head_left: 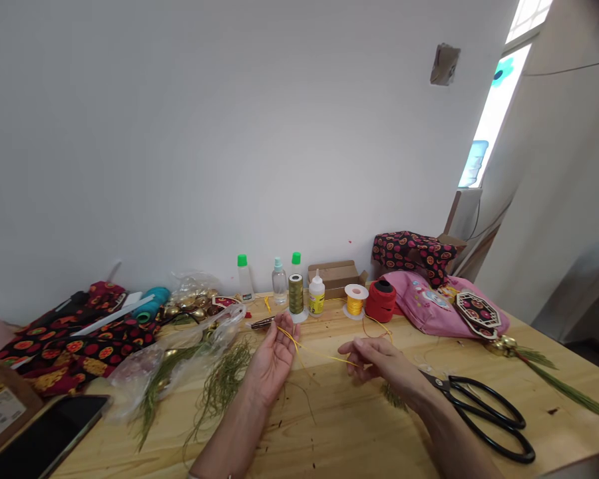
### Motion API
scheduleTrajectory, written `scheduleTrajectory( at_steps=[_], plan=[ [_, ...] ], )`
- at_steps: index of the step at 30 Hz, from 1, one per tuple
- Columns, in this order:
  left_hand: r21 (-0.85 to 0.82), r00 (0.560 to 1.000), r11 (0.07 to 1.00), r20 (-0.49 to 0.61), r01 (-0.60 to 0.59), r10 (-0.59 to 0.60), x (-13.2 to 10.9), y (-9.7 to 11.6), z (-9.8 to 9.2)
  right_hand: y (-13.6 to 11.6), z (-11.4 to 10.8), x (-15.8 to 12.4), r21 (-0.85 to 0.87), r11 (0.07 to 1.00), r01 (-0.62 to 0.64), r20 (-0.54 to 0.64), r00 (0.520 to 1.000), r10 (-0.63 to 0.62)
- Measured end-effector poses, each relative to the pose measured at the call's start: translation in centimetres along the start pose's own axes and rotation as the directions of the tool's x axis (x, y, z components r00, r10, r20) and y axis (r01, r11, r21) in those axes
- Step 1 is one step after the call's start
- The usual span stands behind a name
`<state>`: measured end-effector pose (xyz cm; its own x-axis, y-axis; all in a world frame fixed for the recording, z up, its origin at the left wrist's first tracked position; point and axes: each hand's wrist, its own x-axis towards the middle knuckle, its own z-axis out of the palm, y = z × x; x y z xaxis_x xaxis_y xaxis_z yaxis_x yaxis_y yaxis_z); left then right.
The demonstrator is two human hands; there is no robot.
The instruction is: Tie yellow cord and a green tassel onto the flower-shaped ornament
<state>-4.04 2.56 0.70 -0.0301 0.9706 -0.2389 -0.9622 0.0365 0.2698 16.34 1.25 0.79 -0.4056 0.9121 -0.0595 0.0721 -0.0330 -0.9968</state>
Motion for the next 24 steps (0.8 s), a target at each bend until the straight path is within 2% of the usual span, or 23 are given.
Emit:
scheduleTrajectory(
  at_steps=[2, 4, 6, 8, 10, 13, 16, 20, 24],
  plan=[
    [0.003, 1.000, 1.000, -0.002, 0.004, -0.004, 0.0, 0.0, 0.1, 0.3, 0.3, 0.4, -0.248, 0.963, 0.104, -0.119, 0.983, -0.137],
    [0.002, 1.000, 1.000, -0.004, 0.009, -0.009, 0.1, 0.0, 0.1, 0.2, 1.1, 0.6, -0.501, 0.841, 0.203, -0.191, 0.922, -0.336],
    [0.001, 1.000, 1.000, 0.000, 0.013, -0.013, 0.1, -0.1, 0.1, -0.2, 2.4, 0.8, -0.655, 0.709, 0.262, -0.132, 0.884, -0.449],
    [-0.001, 1.000, 1.000, 0.009, 0.020, -0.020, 0.1, -0.2, 0.0, -0.7, 4.0, 1.1, -0.727, 0.615, 0.304, -0.022, 0.886, -0.463],
    [0.003, 0.999, 0.999, 0.011, 0.033, -0.033, 0.0, -0.4, -0.1, -0.8, 5.4, 1.8, -0.760, 0.568, 0.315, 0.050, 0.901, -0.432],
    [0.014, 0.999, 0.999, 0.011, 0.046, -0.046, -0.1, -0.5, -0.1, -0.3, 6.8, 3.0, -0.753, 0.598, 0.274, 0.073, 0.939, -0.337],
    [-0.001, 0.999, 0.999, 0.012, 0.047, -0.047, -0.2, -0.4, 0.0, 0.6, 7.1, 3.8, -0.668, 0.695, 0.265, 0.090, 0.956, -0.278],
    [-0.028, 0.996, 0.995, 0.000, 0.093, -0.093, -0.1, 0.0, -0.1, 0.6, 6.3, 3.0, -0.431, 0.849, 0.306, 0.157, 0.952, -0.263],
    [-0.013, 0.990, 0.990, -0.029, 0.137, -0.138, 0.1, 0.2, -0.6, -0.1, 5.0, 1.8, -0.271, 0.927, 0.260, 0.158, 0.962, -0.224]
  ],
)
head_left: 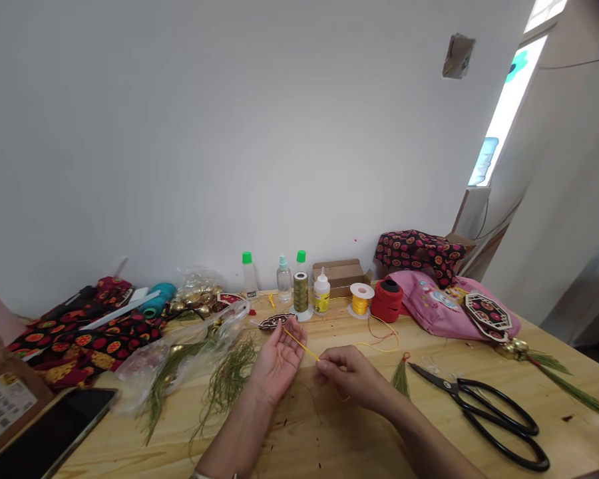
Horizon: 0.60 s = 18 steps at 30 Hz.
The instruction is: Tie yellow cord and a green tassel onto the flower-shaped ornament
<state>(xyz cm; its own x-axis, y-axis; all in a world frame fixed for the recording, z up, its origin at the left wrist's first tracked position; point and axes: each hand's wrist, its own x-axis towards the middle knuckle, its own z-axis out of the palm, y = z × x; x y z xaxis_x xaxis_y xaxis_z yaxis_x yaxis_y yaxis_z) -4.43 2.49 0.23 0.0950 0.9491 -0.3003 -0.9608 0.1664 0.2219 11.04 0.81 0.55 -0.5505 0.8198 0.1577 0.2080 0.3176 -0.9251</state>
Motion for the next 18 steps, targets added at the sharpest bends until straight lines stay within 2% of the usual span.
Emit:
scheduleTrajectory(
  at_steps=[3, 5, 8, 11, 14, 18],
  plan=[
    [0.003, 1.000, 1.000, 0.022, 0.005, -0.006, -0.1, -0.1, 0.0, 0.0, -0.8, -0.5, 0.120, 0.992, -0.045, 0.011, 0.999, 0.044],
    [0.000, 0.998, 1.000, 0.055, 0.006, -0.006, -0.4, -0.4, 0.3, 0.0, -0.8, -0.7, 0.080, 0.995, -0.054, -0.024, 0.998, 0.056],
    [-0.022, 0.986, 0.997, 0.152, 0.070, -0.066, -1.0, -0.7, 0.9, -0.6, -0.5, -0.9, -0.207, 0.978, -0.017, -0.074, 0.997, 0.002],
    [-0.028, 0.969, 0.992, 0.217, 0.126, -0.117, -1.6, -0.2, 1.2, -1.4, -1.3, -1.7, -0.478, 0.876, 0.059, -0.058, 0.993, -0.099],
    [0.008, 0.976, 0.995, 0.194, 0.098, -0.097, -1.9, 1.0, 1.3, -1.3, -4.6, -4.2, -0.584, 0.809, 0.069, -0.119, 0.978, -0.169],
    [0.083, 0.984, 0.994, 0.159, 0.067, -0.080, -2.2, 2.3, 1.6, 0.1, -11.0, -9.5, -0.640, 0.733, -0.230, -0.296, 0.954, 0.041]
  ],
)
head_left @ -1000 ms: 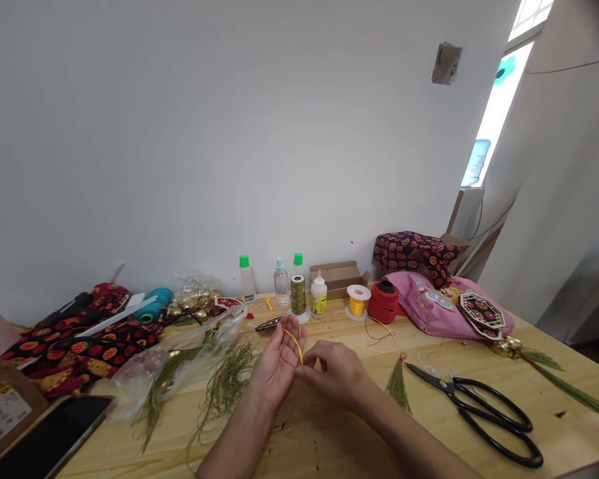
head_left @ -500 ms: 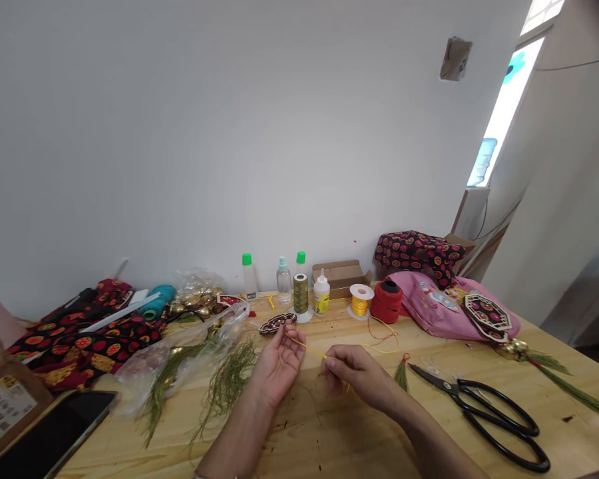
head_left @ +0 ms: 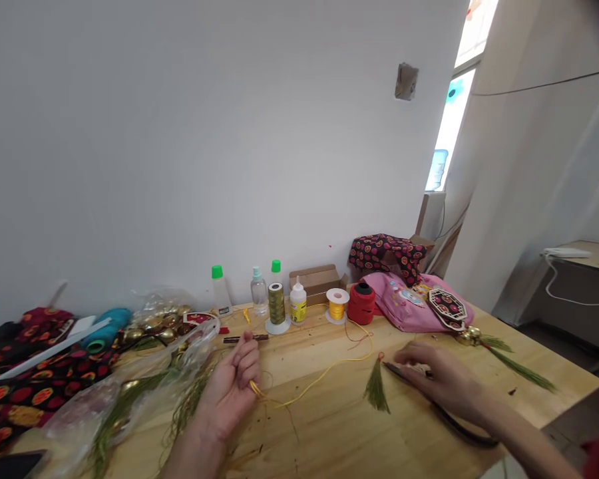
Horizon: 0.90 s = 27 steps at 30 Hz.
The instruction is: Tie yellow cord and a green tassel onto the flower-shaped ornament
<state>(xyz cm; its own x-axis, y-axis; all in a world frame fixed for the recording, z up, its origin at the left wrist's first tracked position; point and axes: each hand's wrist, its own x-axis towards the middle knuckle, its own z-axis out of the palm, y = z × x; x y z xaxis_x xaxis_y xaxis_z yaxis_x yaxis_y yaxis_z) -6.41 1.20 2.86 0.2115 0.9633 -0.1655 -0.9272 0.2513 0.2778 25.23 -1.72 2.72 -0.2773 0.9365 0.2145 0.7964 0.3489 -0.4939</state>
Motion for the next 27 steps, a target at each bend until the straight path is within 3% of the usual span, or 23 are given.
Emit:
scheduleTrajectory(
  at_steps=[4, 7, 9, 12, 16, 21, 27],
  plan=[
    [0.110, 0.999, 0.993, -0.026, 0.044, -0.041, -0.2, 0.0, 0.7, 2.9, -1.9, -0.6, -0.139, 0.975, -0.173, -0.034, 0.985, 0.170],
    [0.158, 0.999, 0.986, -0.018, 0.049, -0.047, -0.3, -0.4, 1.2, 2.1, -0.5, 2.2, -0.232, 0.958, -0.169, -0.038, 0.986, 0.164],
    [0.173, 0.999, 0.984, -0.008, 0.052, -0.052, -0.5, -0.4, 1.4, 1.2, 1.1, 4.9, -0.367, 0.898, -0.243, -0.079, 0.970, 0.230],
    [0.177, 0.998, 0.982, 0.010, 0.061, -0.064, -0.8, 0.0, 1.8, 0.1, 2.9, 8.2, -0.396, 0.880, -0.264, -0.104, 0.965, 0.243],
    [0.161, 0.996, 0.984, 0.036, 0.080, -0.087, -0.9, 0.6, 2.0, -0.1, 3.6, 9.7, -0.376, 0.893, -0.245, -0.122, 0.969, 0.214],
    [0.135, 0.994, 0.985, 0.005, 0.107, -0.109, -0.8, 0.6, 1.7, -0.4, 1.7, 9.9, -0.305, 0.906, -0.294, -0.224, 0.947, 0.232],
    [0.129, 0.992, 0.984, -0.003, 0.125, -0.126, -0.5, 0.2, 1.6, -2.1, -1.6, 12.6, -0.198, 0.927, -0.318, -0.363, 0.903, 0.232]
  ],
)
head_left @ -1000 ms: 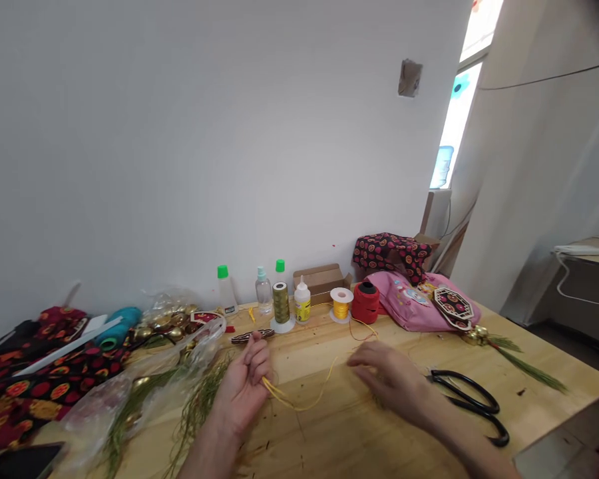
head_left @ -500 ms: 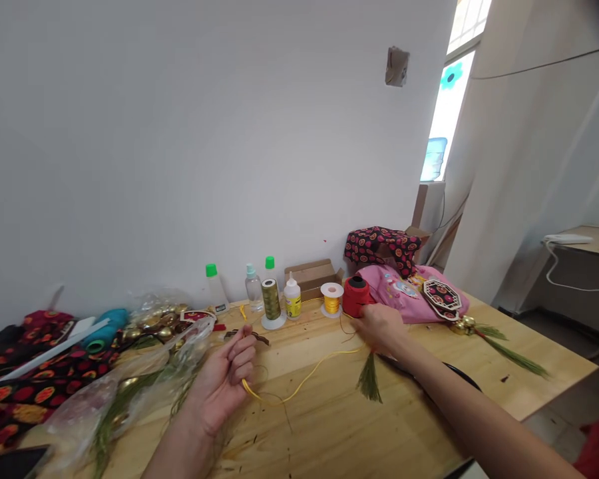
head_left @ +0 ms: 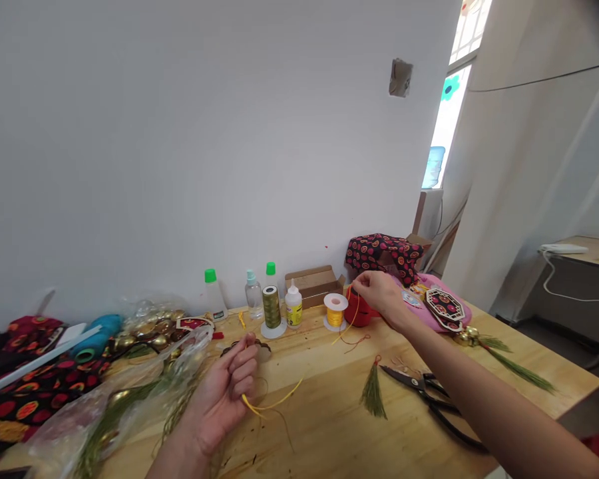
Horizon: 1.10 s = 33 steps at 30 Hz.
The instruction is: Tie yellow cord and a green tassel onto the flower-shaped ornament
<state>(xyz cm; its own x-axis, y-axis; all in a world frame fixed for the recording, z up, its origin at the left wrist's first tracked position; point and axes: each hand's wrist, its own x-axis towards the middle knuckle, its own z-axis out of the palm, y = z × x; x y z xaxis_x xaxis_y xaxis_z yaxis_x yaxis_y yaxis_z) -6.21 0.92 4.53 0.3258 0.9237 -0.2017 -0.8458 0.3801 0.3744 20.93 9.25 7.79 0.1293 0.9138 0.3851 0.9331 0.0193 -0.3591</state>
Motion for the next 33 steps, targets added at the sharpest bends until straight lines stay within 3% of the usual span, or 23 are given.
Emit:
scheduleTrajectory(
  at_steps=[8, 12, 15, 17, 20, 24, 26, 28, 30, 33],
  plan=[
    [-0.036, 0.999, 0.999, 0.020, 0.036, -0.035, 0.2, -0.5, -0.3, -2.5, -1.4, 3.7, 0.153, 0.988, 0.015, -0.109, 0.994, 0.002],
    [-0.094, 0.997, 0.993, 0.055, 0.066, -0.061, 0.0, -0.4, -0.1, -4.5, -2.7, 5.0, 0.334, 0.941, 0.053, -0.076, 0.997, -0.030],
    [-0.124, 0.994, 0.989, 0.086, 0.081, -0.071, -0.3, -0.1, 0.2, -6.3, -4.1, 4.4, 0.463, 0.881, 0.099, -0.046, 0.995, -0.088],
    [-0.076, 0.992, 0.991, 0.078, 0.106, -0.100, -0.6, -0.1, 0.4, -7.3, -4.8, 2.7, 0.552, 0.822, 0.139, -0.041, 0.989, -0.140],
    [0.116, 0.983, 0.976, -0.011, 0.186, -0.186, -1.1, -0.8, 0.6, -8.1, -4.2, -2.0, 0.683, 0.694, 0.229, -0.027, 0.957, -0.289],
    [0.341, 0.947, 0.886, -0.181, 0.313, -0.264, -1.6, -3.0, 0.2, -8.6, -0.4, -10.2, 0.459, 0.790, 0.407, 0.033, 0.880, -0.473],
    [0.395, 0.942, 0.862, -0.240, 0.317, -0.236, -1.6, -4.2, -0.3, -8.7, 1.5, -13.3, 0.330, 0.803, 0.496, 0.047, 0.841, -0.539],
    [0.427, 0.947, 0.852, -0.237, 0.303, -0.218, -1.3, -5.1, -0.8, -8.4, 2.5, -15.1, 0.299, 0.777, 0.553, 0.021, 0.810, -0.585],
    [0.445, 0.948, 0.840, -0.209, 0.312, -0.241, -1.0, -5.5, -1.0, -7.1, 2.1, -15.6, 0.341, 0.756, 0.560, 0.006, 0.802, -0.597],
    [0.436, 0.939, 0.831, -0.175, 0.345, -0.297, -0.5, -5.5, -0.8, -2.5, -0.5, -15.2, 0.319, 0.825, 0.466, 0.065, 0.858, -0.510]
  ],
)
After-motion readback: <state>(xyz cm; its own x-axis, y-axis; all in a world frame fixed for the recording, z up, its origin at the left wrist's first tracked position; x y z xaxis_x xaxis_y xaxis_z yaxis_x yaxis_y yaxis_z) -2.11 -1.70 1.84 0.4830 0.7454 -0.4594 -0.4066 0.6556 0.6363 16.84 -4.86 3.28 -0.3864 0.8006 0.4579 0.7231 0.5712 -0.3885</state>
